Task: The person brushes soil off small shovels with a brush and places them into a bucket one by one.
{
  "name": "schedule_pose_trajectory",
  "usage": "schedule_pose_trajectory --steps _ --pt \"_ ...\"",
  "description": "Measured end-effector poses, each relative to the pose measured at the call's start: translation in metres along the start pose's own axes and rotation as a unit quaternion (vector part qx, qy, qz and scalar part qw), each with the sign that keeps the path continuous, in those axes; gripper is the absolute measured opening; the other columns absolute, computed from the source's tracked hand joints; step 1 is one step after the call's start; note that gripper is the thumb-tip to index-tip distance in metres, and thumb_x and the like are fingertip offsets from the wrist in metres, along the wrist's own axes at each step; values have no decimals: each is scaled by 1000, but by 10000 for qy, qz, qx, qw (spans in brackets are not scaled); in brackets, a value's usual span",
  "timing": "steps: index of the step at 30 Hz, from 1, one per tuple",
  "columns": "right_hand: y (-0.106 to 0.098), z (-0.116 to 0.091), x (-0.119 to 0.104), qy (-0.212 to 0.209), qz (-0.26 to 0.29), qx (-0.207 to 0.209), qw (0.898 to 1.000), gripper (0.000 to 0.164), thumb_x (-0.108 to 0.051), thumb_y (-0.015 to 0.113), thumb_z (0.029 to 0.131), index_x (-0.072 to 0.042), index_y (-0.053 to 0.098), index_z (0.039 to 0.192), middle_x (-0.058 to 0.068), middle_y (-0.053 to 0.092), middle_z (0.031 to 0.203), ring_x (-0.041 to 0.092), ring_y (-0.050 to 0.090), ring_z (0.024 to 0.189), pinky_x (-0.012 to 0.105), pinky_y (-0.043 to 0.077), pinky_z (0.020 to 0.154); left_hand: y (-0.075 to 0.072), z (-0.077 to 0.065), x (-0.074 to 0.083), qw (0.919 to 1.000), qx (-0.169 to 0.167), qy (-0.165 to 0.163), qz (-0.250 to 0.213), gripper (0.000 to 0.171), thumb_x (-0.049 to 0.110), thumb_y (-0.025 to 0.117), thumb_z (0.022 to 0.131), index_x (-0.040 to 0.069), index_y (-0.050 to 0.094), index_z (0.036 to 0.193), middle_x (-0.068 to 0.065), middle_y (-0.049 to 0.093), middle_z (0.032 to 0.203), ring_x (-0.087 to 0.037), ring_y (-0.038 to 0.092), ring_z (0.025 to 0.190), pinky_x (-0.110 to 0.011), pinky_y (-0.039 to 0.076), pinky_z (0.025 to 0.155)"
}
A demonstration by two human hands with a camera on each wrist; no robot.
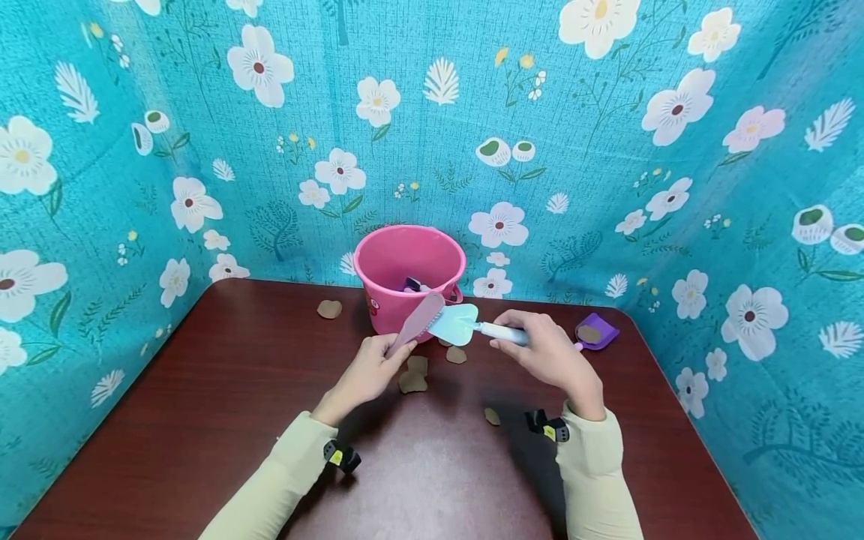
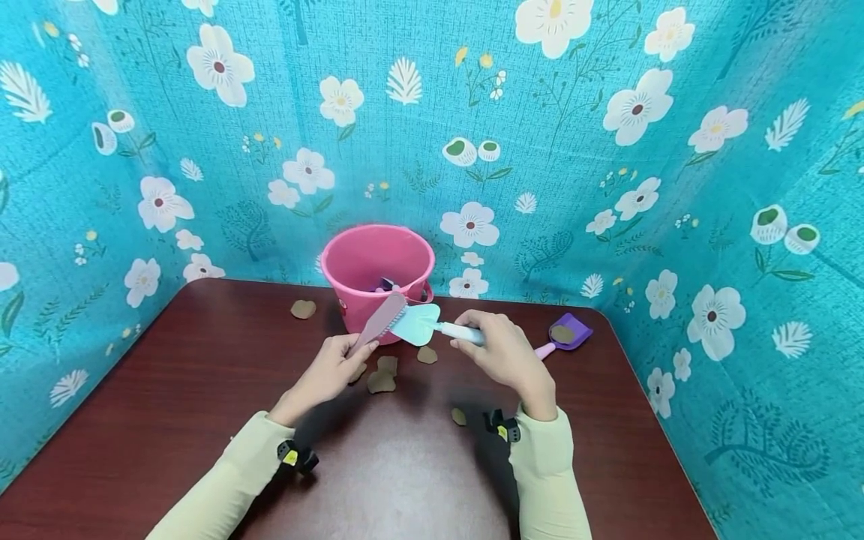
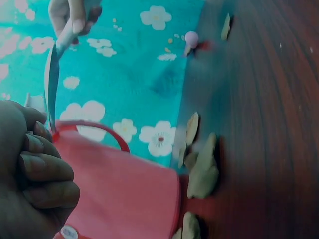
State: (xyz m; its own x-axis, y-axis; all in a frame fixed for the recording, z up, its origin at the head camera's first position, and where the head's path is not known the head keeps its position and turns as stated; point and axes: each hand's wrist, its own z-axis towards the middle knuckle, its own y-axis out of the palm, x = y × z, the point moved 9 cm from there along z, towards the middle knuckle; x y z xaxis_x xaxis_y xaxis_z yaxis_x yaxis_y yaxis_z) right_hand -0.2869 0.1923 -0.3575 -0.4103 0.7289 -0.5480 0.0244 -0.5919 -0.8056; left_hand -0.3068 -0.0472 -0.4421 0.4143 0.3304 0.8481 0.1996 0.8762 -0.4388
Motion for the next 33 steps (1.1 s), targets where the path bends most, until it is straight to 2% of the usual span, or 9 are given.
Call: schedule_pose_trajectory --steps 6,10,14,20,25,29,33 --pt "11 5 -10 -183 -52 -99 9998 19 -21 79 90 -16 70 105 -5 67 87 15 59 76 35 51 70 15 -6 19 9993 -267 201 -176 29 31 62 103 13 59 80 4 43 59 -7 38 52 -23 33 47" --pt "13 7 -14 -270 -208 -105 9994 20 -20 81 88 -16 71 105 -5 69 89 14 60 77 35 52 71 21 -7 27 9985 -360 405 31 29 31 62 103 12 60 81 7 41 58 -5 37 52 -23 34 49" --pt "13 6 -14 -245 -357 -111 9990 19 -20 81 88 -17 72 103 -6 68 86 13 59 75 34 50 69 19 -4 21 9982 -268 404 349 24 26 62 103 15 62 82 9 43 58 -3 39 54 -23 35 53" --pt "4 2 -7 -83 -341 -9 9994 18 -21 81 88 -18 72 104 -7 67 83 14 58 72 34 49 65 12 1 0 9991 -380 89 140 25 27 58 105 12 60 85 4 43 60 -5 37 50 -23 34 47" --pt "-4 -1 -2 -2 -205 45 9998 18 -21 80 89 -17 72 105 -5 67 85 16 58 75 36 48 66 2 4 -12 9994 -260 -7 246 24 26 58 105 11 62 86 2 45 61 -7 38 51 -24 35 47" --pt "-7 -2 0 49 -120 19 9999 18 -20 79 90 -17 71 106 -4 67 87 17 58 76 36 48 68 0 4 -16 9994 -256 -83 202 20 25 58 105 12 64 92 0 46 61 -10 37 50 -24 35 45" --pt "-5 -1 0 29 -36 -2 10000 17 -19 79 90 -16 71 105 -4 67 86 17 58 76 36 48 68 1 2 -8 9997 -211 -78 107 22 26 58 105 11 64 90 1 46 61 -9 38 51 -24 34 46"
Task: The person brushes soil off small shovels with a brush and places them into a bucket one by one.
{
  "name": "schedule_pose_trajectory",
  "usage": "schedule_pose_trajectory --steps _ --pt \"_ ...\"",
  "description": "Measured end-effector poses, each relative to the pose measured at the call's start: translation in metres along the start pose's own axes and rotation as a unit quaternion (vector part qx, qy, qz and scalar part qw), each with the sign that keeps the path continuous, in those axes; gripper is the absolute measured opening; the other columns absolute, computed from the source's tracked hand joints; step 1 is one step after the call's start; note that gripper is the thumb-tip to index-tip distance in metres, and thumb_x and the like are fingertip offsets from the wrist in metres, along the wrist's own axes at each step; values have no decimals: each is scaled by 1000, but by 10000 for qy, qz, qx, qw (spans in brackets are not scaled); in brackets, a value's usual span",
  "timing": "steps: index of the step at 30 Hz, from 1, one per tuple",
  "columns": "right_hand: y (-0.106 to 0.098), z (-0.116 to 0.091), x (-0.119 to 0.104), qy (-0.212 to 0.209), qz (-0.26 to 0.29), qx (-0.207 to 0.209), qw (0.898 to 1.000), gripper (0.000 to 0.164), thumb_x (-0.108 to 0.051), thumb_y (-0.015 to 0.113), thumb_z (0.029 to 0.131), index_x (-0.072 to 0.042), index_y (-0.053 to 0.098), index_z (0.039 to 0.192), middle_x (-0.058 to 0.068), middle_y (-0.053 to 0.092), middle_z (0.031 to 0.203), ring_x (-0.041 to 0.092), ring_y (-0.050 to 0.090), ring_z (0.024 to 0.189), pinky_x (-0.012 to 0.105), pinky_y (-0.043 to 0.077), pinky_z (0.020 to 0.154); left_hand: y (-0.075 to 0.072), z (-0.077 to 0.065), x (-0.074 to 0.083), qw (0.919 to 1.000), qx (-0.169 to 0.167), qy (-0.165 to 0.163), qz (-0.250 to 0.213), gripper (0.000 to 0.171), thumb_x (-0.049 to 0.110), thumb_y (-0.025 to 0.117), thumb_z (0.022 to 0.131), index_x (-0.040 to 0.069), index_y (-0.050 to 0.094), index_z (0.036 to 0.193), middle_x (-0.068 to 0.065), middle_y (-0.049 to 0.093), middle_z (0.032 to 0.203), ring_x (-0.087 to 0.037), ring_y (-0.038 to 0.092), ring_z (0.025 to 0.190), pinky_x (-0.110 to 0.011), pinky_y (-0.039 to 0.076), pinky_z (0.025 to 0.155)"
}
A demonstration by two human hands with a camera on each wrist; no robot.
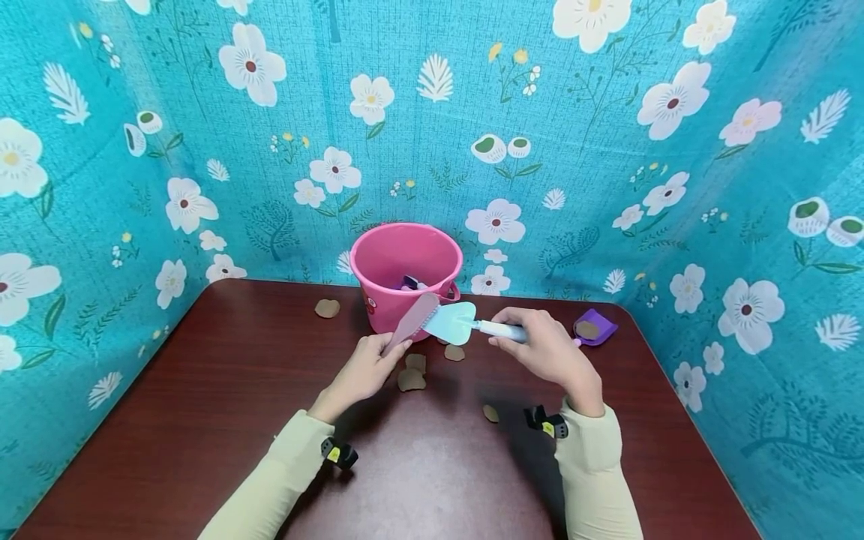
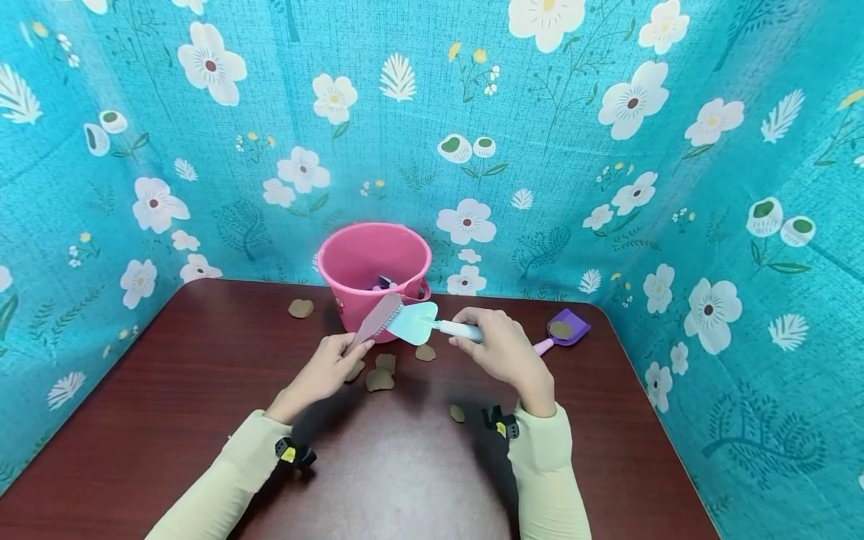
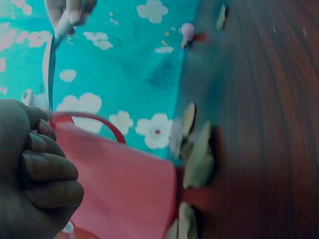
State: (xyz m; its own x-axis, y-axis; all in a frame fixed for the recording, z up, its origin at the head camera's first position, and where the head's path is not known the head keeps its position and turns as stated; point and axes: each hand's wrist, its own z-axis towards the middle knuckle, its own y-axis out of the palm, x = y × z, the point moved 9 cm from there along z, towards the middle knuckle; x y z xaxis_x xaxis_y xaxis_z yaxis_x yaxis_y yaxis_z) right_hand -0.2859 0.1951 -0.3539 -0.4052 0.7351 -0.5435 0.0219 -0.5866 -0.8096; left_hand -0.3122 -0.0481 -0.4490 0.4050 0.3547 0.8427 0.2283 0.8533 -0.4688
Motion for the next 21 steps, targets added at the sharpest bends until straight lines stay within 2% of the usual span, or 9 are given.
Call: schedule_pose_trajectory --steps 5,9,11,13,16,21 --pt "7 2 -3 -25 37 -52 10000 18 -19 80 89 -16 71 105 -4 68 86 16 59 75 35 50 68 8 -4 21 9994 -77 250 -213 28 25 60 104 10 59 80 4 43 59 -6 37 52 -23 32 48" --pt "13 5 -8 -166 -39 -81 9998 19 -18 80 89 -15 71 105 -4 69 88 15 60 76 35 51 69 17 -8 33 9983 -260 508 -138 26 28 61 103 12 60 83 6 43 58 -6 38 52 -23 34 49" --pt "14 6 -10 -204 -111 -72 9997 18 -19 80 89 -16 72 104 -4 69 87 14 60 75 35 51 69 19 -8 34 9977 -283 621 52 27 30 60 104 13 61 83 7 43 58 -5 38 53 -24 36 52" --pt "14 6 -10 -190 -185 -64 9996 18 -20 81 88 -16 72 104 -6 68 86 14 60 75 35 50 69 19 -7 34 9970 -261 670 275 26 30 60 104 14 61 83 9 43 58 -5 39 54 -26 37 60" --pt "11 5 -9 -106 -250 -52 9996 17 -21 81 89 -18 72 103 -7 68 85 14 59 74 35 50 68 16 -5 26 9972 -192 545 465 26 28 59 104 14 60 82 9 43 58 -5 39 54 -26 37 60" --pt "3 1 -3 -3 -131 -3 9999 17 -22 80 90 -18 72 105 -5 68 86 16 58 75 36 48 67 6 -3 6 9993 -139 109 338 26 29 57 105 10 62 88 4 45 61 -7 39 51 -24 36 48"
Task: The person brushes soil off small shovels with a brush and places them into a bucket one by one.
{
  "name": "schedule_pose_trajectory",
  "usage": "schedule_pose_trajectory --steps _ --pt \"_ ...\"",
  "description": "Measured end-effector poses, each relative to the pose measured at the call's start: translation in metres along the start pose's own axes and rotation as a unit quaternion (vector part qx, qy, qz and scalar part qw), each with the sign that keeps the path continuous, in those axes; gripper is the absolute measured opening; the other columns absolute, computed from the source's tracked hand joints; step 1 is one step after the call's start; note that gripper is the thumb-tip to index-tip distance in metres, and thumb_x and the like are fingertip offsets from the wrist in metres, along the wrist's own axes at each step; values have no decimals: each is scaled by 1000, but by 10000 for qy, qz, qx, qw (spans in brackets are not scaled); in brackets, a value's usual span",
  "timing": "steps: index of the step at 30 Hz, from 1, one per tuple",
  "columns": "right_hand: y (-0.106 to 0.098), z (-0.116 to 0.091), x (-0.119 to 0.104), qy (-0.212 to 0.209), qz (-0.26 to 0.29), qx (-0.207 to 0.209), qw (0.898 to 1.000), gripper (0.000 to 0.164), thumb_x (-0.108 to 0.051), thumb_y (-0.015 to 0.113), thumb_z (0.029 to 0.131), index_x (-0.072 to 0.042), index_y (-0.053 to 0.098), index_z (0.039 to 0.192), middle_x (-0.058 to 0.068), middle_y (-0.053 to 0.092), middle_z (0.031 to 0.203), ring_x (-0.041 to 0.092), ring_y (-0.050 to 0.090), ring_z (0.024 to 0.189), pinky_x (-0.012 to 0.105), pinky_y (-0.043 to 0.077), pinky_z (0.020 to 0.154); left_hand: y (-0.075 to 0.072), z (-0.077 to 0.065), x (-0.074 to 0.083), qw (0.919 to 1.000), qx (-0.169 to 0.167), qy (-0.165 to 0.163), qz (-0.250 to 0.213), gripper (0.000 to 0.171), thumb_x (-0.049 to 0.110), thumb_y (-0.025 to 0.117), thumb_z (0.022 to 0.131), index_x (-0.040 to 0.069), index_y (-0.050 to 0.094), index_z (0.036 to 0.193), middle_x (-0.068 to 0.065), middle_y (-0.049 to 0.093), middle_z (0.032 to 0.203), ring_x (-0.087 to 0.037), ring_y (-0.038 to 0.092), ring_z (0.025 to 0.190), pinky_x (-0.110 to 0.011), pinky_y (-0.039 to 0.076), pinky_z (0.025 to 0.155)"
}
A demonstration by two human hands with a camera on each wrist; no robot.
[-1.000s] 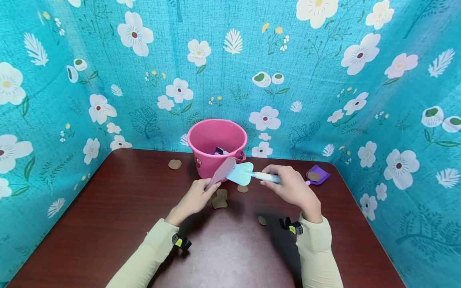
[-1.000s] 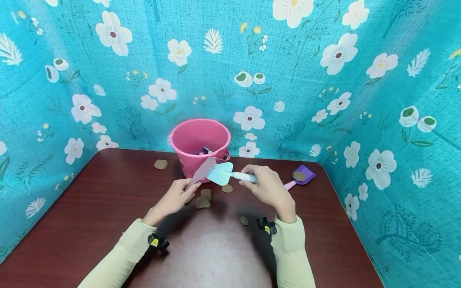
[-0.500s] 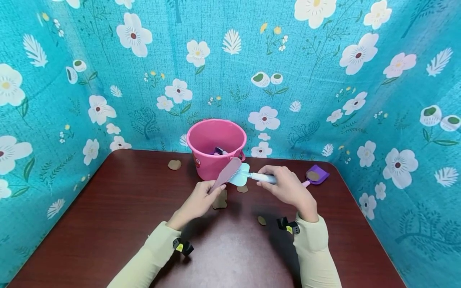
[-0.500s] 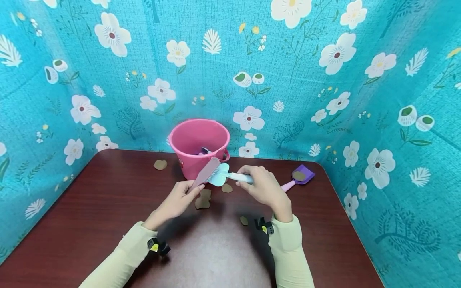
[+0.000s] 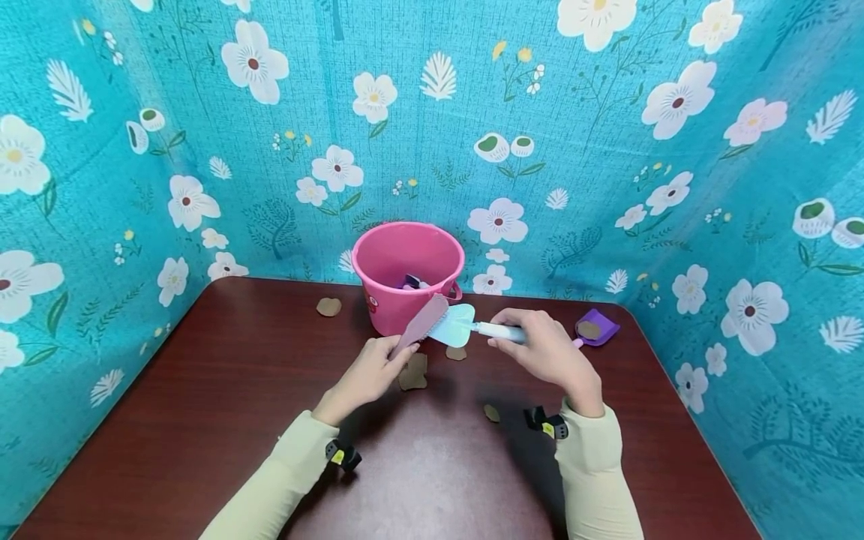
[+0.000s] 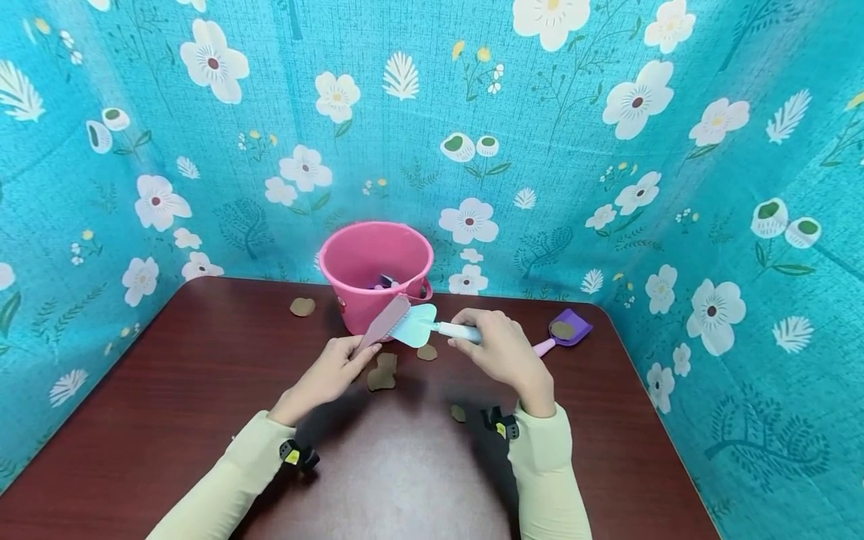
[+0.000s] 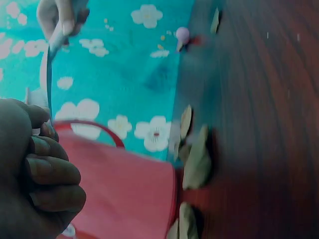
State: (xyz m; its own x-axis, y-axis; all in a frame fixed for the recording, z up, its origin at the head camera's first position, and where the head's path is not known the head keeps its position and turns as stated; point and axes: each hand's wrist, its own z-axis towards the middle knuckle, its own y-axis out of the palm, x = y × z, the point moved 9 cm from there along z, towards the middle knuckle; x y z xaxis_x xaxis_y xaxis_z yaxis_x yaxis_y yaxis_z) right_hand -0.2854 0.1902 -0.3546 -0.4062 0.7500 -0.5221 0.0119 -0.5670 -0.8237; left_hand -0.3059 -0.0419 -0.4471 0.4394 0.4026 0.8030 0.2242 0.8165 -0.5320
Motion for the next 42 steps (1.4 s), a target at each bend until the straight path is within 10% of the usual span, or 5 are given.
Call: schedule_pose_trajectory --steps 16,24,36,42 --pt "-28 -8 11 -9 423 716 9965 24 -20 78 91 -10 71 112 3 69 94 20 56 78 35 47 67 -23 -1 -23 9983 -220 -410 355 31 33 60 104 15 59 79 4 40 55 -8 35 47 -23 31 44" --pt "-36 39 2 -430 431 1606 9851 27 -19 79 91 -5 73 112 11 71 106 24 59 85 37 46 73 -18 1 -25 9976 -416 -492 250 34 33 60 104 8 61 82 3 42 56 -8 37 47 -23 32 44" --pt "4 160 -15 -344 18 5 9994 33 -13 68 95 1 64 125 16 68 117 28 62 96 43 54 85 -3 0 -19 9957 -698 -407 457 28 29 63 102 16 61 77 3 50 57 -6 41 48 -22 35 46" --pt "42 196 -13 -160 -478 -713 9962 30 -13 65 98 3 61 123 19 66 119 29 65 105 44 56 91 2 1 -16 9959 -738 -275 443 32 25 63 102 2 64 79 4 50 58 -4 42 49 -22 35 47"
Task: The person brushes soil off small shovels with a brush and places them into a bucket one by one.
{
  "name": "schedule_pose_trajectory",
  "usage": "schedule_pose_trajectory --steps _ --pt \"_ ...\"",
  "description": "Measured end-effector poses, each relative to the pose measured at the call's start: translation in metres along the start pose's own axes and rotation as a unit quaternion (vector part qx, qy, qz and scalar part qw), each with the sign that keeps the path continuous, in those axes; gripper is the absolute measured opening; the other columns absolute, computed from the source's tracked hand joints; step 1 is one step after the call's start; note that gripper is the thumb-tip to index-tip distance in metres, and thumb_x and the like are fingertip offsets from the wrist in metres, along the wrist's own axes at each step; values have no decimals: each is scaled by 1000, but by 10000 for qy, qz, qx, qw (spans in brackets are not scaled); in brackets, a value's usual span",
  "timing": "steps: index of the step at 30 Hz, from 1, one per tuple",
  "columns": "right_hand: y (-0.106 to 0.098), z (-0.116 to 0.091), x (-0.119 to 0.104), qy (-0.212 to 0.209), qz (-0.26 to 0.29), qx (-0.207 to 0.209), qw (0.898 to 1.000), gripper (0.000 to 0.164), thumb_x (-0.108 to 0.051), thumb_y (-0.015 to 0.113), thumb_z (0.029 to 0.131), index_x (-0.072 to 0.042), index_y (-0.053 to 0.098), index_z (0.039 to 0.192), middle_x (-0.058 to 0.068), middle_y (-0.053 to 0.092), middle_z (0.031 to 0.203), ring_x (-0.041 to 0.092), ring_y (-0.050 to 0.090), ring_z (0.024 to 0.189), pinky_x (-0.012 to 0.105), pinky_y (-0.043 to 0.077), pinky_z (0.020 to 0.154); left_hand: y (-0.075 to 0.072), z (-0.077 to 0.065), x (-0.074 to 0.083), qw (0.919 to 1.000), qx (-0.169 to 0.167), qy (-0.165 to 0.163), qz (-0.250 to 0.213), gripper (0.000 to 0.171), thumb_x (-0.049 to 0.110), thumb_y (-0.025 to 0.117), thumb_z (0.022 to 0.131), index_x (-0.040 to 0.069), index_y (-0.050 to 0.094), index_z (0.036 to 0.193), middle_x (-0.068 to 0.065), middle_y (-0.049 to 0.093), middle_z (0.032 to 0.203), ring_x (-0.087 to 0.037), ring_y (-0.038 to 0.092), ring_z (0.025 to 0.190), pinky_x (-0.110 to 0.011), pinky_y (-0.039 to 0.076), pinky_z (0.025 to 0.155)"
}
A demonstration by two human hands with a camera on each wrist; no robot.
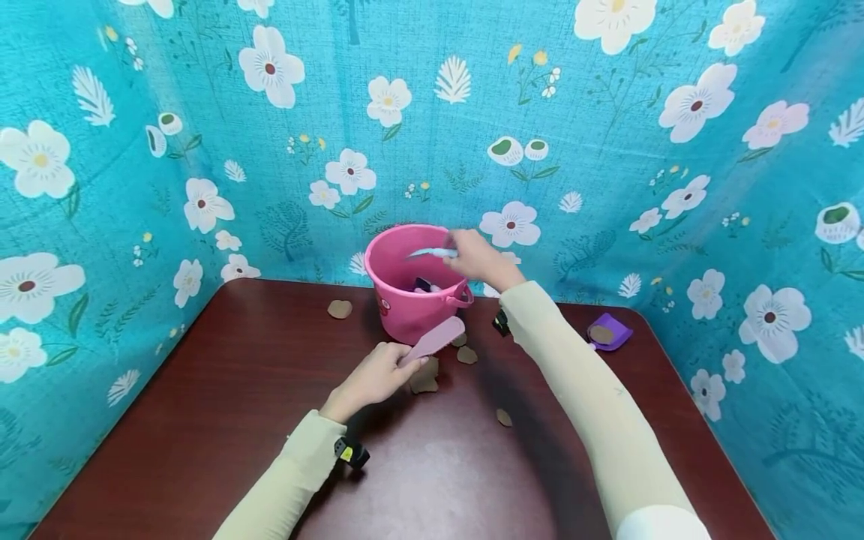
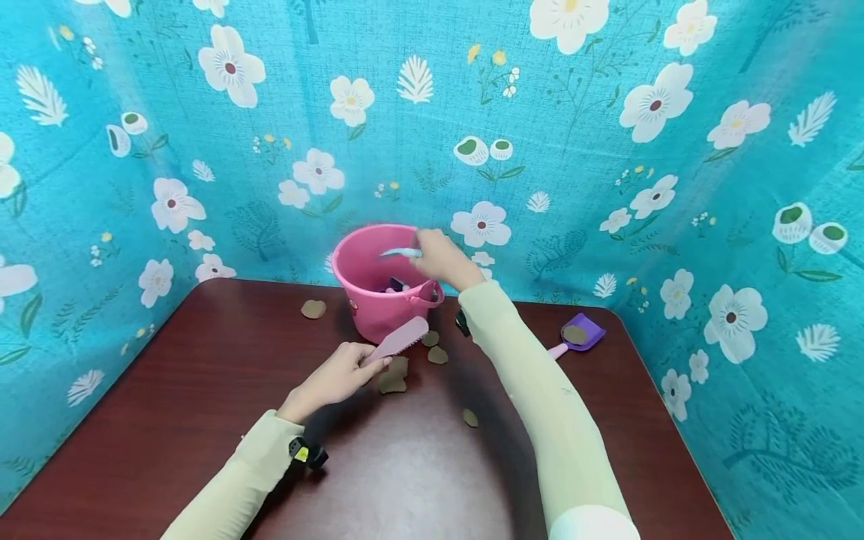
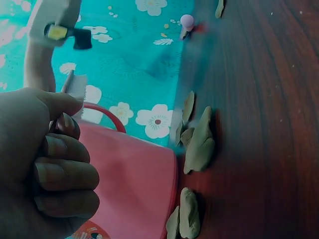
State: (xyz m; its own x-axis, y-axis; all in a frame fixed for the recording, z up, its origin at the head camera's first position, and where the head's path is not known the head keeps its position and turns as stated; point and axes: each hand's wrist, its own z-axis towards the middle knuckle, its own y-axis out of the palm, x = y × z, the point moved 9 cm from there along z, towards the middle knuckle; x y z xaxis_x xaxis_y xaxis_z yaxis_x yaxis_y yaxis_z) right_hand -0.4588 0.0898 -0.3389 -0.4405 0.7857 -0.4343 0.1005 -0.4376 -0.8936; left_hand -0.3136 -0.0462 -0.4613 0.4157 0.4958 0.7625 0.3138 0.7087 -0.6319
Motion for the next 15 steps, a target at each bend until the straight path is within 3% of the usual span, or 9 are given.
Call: schedule_pose_trajectory --steps 6,15 --pt "27 13 2 114 -236 -473 9985 26 -8 61 99 6 60 120 19 65 116 30 63 104 42 55 93 1 -2 -3 10000 -30 -25 -18 30 24 64 102 0 66 84 5 50 58 -5 43 49 -22 36 46" --pt "39 19 -1 178 -683 -828 9941 23 -12 62 99 6 66 112 18 70 104 25 66 87 39 56 84 -2 -1 -3 9999 0 -59 114 34 28 62 102 -1 67 85 6 53 59 -3 45 50 -21 37 47"
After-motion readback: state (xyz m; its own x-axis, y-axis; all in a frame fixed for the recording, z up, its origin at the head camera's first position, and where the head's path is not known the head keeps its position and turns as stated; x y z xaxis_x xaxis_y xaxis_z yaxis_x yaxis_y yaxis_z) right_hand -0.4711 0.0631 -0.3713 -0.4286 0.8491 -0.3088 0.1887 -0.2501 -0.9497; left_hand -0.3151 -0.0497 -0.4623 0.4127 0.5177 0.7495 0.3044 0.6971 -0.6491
